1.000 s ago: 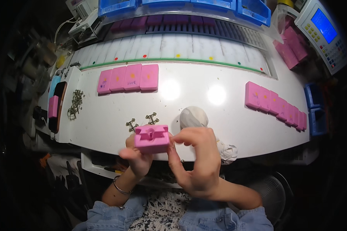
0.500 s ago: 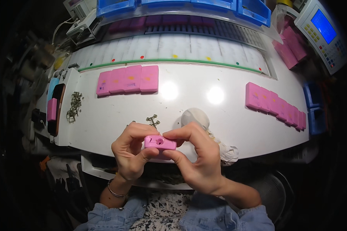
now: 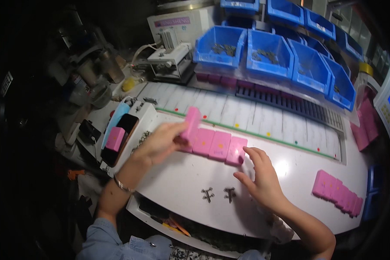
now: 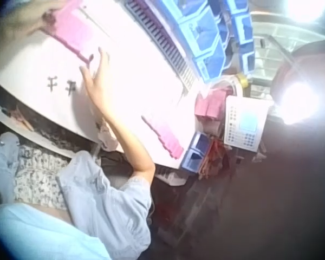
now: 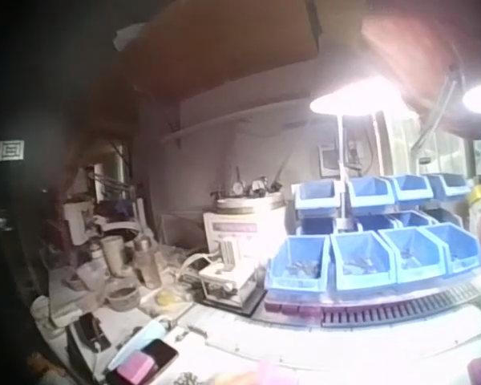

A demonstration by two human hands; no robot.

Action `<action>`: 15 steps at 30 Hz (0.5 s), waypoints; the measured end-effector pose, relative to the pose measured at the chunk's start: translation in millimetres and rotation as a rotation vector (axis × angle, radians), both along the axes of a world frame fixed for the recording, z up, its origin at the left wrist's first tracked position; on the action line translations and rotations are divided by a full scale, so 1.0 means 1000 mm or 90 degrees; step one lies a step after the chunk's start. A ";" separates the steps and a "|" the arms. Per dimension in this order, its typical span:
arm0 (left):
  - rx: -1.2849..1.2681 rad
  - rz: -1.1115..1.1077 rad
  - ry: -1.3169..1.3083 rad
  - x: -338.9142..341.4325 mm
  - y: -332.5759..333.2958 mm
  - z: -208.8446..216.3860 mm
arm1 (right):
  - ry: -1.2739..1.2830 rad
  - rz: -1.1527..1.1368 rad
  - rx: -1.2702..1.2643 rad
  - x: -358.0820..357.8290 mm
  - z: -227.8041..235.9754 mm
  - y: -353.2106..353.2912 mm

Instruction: Assembling small metal jewelry-like components using rubber molds and hand tools at a workshop station.

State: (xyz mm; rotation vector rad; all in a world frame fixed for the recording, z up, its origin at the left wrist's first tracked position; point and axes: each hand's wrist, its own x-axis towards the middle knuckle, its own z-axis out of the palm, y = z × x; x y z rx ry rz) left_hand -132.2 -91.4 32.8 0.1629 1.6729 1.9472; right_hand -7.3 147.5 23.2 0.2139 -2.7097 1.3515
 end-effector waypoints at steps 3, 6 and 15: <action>-0.251 0.164 0.197 -0.083 -0.023 -0.003 | 0.081 0.016 0.198 -0.016 -0.025 0.006; -0.440 0.307 0.360 -0.161 -0.063 -0.023 | 0.069 0.063 0.281 -0.027 -0.026 0.001; -0.783 0.387 0.512 -0.200 -0.067 -0.038 | 0.037 0.089 0.295 -0.033 -0.020 0.001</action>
